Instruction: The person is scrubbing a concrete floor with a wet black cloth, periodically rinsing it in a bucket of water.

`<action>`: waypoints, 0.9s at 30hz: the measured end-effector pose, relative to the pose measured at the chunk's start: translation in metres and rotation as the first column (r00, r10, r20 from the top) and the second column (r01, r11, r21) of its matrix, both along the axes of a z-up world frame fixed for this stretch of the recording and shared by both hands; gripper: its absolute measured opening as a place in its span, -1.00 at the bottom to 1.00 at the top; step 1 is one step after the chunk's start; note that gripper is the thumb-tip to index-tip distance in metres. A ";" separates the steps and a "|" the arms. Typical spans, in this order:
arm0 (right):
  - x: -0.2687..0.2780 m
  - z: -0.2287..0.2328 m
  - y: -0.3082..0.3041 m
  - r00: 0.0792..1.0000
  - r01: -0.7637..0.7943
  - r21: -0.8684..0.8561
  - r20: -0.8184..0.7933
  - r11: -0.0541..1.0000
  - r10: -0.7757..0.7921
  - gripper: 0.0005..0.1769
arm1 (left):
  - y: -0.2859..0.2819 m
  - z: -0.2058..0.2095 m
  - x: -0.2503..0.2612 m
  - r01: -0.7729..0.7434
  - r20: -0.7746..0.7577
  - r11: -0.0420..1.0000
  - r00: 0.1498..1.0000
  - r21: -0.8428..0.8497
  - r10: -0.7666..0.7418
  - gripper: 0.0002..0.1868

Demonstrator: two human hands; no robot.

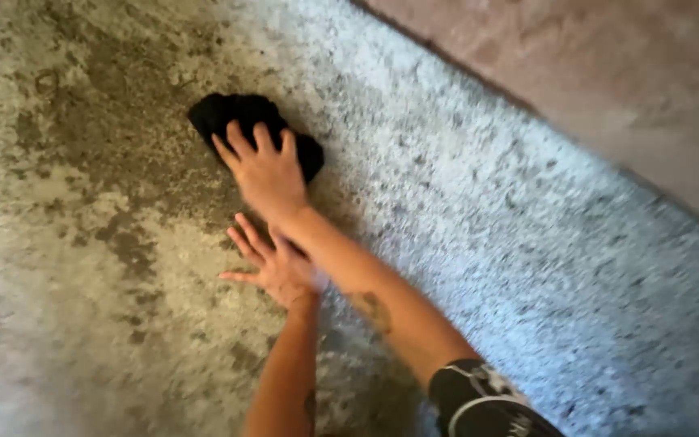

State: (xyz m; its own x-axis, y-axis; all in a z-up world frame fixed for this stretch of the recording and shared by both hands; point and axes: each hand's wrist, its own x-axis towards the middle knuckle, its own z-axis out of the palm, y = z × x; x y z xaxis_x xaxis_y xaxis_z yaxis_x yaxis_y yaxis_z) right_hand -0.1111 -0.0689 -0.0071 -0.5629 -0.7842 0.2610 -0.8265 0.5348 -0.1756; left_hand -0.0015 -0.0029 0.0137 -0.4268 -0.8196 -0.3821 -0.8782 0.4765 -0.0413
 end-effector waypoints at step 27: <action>0.042 0.036 0.202 0.965 0.260 0.273 -0.100 0.926 -0.242 -0.39 | 0.003 0.001 0.008 -0.008 -0.258 1.000 0.966 -0.006 0.006 -0.24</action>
